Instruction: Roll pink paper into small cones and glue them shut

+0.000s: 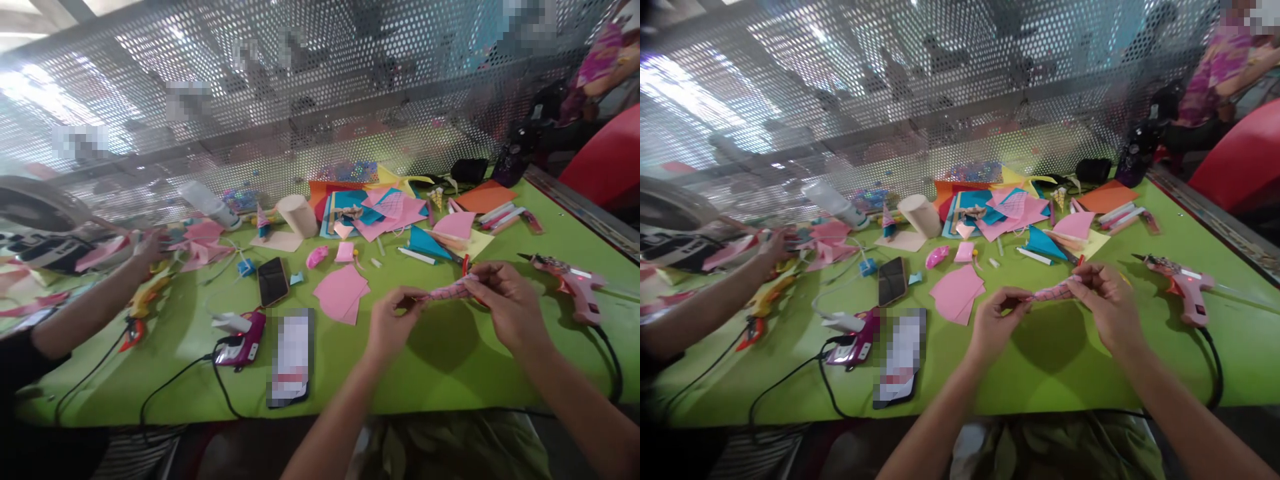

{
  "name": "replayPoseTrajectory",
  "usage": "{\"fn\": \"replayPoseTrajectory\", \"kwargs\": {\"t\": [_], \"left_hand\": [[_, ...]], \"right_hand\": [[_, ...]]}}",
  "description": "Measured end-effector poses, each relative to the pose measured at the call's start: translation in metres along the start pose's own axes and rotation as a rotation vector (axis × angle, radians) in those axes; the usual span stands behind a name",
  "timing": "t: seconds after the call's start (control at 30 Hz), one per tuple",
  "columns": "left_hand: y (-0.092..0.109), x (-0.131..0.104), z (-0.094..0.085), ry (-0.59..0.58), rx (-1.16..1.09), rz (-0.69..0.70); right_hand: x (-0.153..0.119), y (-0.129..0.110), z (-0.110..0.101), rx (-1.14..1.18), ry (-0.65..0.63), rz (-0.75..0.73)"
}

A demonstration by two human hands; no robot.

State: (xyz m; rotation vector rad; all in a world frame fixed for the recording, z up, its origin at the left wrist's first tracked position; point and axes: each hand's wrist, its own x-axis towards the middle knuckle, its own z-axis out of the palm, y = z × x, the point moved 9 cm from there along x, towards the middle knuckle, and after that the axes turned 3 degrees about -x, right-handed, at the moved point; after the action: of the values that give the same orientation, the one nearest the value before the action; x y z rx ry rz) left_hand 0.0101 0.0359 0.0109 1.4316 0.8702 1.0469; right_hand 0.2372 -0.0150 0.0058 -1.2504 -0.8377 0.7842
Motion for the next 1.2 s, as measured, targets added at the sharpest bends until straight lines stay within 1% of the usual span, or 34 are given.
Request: {"fn": "replayPoseTrajectory", "kwargs": {"t": [0.13,0.2,0.27,0.37,0.47,0.57,0.7,0.8,0.93,1.07,1.2], "left_hand": [[-0.001,-0.001,0.0,0.005,-0.041,0.003],[-0.004,0.0,0.001,0.0,-0.077,-0.018],[-0.008,0.0,0.002,-0.024,-0.156,-0.078],[-0.017,0.001,0.004,-0.058,-0.302,-0.209],[-0.023,0.002,0.005,-0.092,-0.342,-0.301],[-0.027,0.001,0.01,-0.177,-0.304,-0.347],[-0.032,-0.003,0.018,-0.313,-0.186,-0.389],[-0.034,-0.006,0.02,-0.38,-0.114,-0.395],[-0.032,-0.009,0.022,-0.41,-0.011,-0.358],[-0.032,-0.009,0.023,-0.397,0.136,-0.326],[-0.033,-0.01,0.026,-0.389,0.159,-0.312]], "right_hand": [[-0.001,-0.004,0.002,-0.007,0.0,-0.01],[0.0,-0.006,0.003,-0.011,0.0,-0.016],[0.0,-0.007,0.003,-0.017,-0.005,-0.022],[0.0,-0.008,0.003,-0.044,-0.028,-0.045],[-0.002,-0.011,0.003,-0.133,-0.058,-0.1],[-0.004,-0.016,0.005,-0.23,-0.093,-0.156],[-0.008,-0.024,0.01,-0.312,-0.129,-0.227],[-0.011,-0.029,0.014,-0.37,-0.146,-0.284],[-0.014,-0.033,0.019,-0.399,-0.172,-0.345],[-0.016,-0.037,0.021,-0.417,-0.176,-0.385],[-0.016,-0.04,0.022,-0.438,-0.156,-0.385]]}}
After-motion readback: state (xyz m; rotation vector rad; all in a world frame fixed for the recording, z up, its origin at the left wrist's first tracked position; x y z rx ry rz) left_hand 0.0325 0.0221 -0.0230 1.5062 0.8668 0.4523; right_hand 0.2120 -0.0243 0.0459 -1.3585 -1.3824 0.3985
